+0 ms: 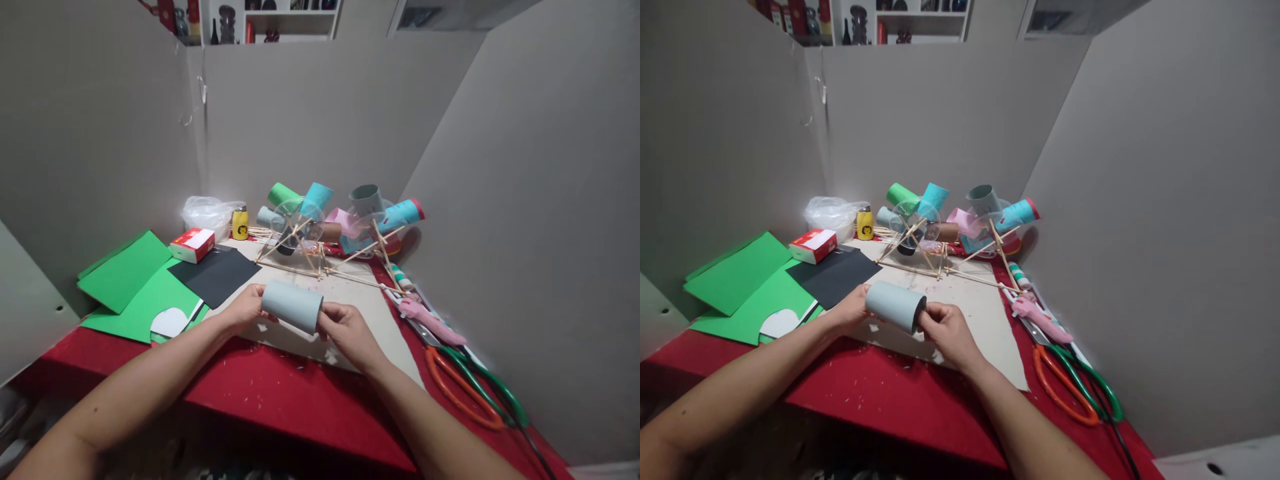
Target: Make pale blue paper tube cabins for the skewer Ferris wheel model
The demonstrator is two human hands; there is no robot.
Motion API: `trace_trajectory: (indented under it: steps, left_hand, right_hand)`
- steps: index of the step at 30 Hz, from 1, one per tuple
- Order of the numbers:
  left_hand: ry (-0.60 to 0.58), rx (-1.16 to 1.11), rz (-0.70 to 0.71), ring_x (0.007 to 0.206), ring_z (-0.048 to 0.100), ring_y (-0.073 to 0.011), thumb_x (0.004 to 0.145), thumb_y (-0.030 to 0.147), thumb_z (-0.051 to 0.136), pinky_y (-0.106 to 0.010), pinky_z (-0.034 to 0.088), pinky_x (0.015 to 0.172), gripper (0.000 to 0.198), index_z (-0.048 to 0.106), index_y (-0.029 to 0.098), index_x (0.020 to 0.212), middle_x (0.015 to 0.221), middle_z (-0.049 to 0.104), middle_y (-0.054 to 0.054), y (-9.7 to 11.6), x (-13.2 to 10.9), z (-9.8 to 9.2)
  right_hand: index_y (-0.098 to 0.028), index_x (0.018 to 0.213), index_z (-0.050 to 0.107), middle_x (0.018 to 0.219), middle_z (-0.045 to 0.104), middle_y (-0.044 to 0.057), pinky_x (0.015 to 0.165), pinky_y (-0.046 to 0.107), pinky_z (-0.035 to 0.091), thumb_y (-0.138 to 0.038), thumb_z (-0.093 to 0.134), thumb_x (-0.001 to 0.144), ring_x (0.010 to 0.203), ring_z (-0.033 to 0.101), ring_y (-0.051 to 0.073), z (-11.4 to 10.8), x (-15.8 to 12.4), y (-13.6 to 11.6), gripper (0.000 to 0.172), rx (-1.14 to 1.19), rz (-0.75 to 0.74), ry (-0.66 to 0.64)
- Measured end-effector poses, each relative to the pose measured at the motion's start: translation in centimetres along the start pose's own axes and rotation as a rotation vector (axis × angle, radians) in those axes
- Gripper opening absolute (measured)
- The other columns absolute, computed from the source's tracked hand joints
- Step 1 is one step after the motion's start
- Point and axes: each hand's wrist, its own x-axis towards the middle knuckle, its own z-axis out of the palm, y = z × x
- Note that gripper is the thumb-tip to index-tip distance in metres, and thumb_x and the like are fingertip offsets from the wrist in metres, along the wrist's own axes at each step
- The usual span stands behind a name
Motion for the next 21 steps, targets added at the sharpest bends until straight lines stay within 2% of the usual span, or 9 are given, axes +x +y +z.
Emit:
trace_trajectory:
  steps: [3,6,9,13,15,17,19,21]
  left_hand:
    - [-0.008,-0.02,0.002,0.047,0.051,-0.0078,0.059,0.019,0.063,-0.021,0.046,0.053,0.007,0.063,0.012,0.061,0.051,0.056,0.002,0.3,-0.2,0.2]
    - [-0.003,-0.08,-0.01,0.047,0.05,-0.0074,0.065,0.029,0.07,-0.023,0.049,0.056,0.019,0.062,0.012,0.061,0.051,0.056,0.002,1.0,-0.5,0.3]
    - [0.02,-0.138,-0.038,0.046,0.051,-0.0072,0.071,0.045,0.07,-0.024,0.05,0.056,0.035,0.064,0.011,0.067,0.053,0.058,0.0,1.9,-0.6,0.3]
    - [0.041,-0.195,-0.006,0.043,0.051,-0.0075,0.073,0.049,0.07,-0.023,0.051,0.056,0.039,0.066,0.011,0.067,0.049,0.058,0.0,3.5,-1.4,1.5]
    - [-0.033,-0.199,0.005,0.041,0.051,-0.0078,0.075,0.05,0.068,-0.022,0.05,0.054,0.04,0.067,0.012,0.064,0.045,0.056,0.0,4.8,-3.1,3.2]
    - [-0.243,-0.176,-0.032,0.045,0.054,-0.0086,0.076,0.053,0.067,-0.02,0.049,0.053,0.043,0.067,0.012,0.062,0.048,0.058,-0.001,6.2,-5.6,5.5]
    - [-0.535,-0.14,-0.184,0.049,0.057,-0.0106,0.071,0.062,0.067,-0.019,0.048,0.05,0.049,0.067,0.014,0.061,0.055,0.062,-0.003,7.3,-8.2,7.7]
    - [-0.592,-0.051,-0.254,0.049,0.057,-0.0126,0.06,0.067,0.072,-0.02,0.049,0.048,0.053,0.063,0.015,0.055,0.052,0.059,-0.002,7.8,-10.0,9.3]
  right_hand:
    - [-0.016,0.048,0.055,0.041,0.047,-0.003,0.045,0.022,0.025,-0.041,0.064,0.07,0.041,0.037,0.008,0.0,0.0,0.3,0.034,0.083,0.026,-0.027]
    - [-0.016,0.047,0.054,0.038,0.046,-0.004,0.044,0.021,0.025,-0.035,0.064,0.07,0.038,0.036,0.007,-0.1,0.2,0.9,0.031,0.259,0.076,-0.017]
    - [-0.016,0.056,0.059,0.042,0.049,-0.003,0.041,0.02,0.023,-0.031,0.066,0.066,0.038,0.037,0.006,-0.4,0.7,1.3,0.019,0.465,0.13,0.063]
    - [-0.016,0.07,0.061,0.053,0.055,-0.003,0.038,0.016,0.026,-0.024,0.071,0.06,0.041,0.037,0.005,-0.8,1.3,1.0,0.016,0.762,0.172,0.181]
    - [-0.015,0.068,0.06,0.052,0.052,-0.003,0.037,0.015,0.028,-0.02,0.071,0.06,0.041,0.035,0.004,-1.0,1.4,0.9,0.015,0.878,0.205,0.19]
    - [-0.014,0.066,0.06,0.05,0.049,-0.004,0.036,0.013,0.029,-0.017,0.07,0.062,0.04,0.032,0.003,-1.1,1.4,0.9,0.012,0.96,0.245,0.166]
    - [-0.013,0.067,0.06,0.051,0.048,-0.003,0.036,0.012,0.032,-0.013,0.07,0.063,0.04,0.032,0.003,-1.1,1.3,1.1,0.01,1.02,0.27,0.14]
    - [-0.013,0.067,0.061,0.053,0.047,-0.004,0.036,0.012,0.033,-0.01,0.071,0.063,0.041,0.032,0.003,-1.3,1.2,1.3,0.011,1.072,0.287,0.108]
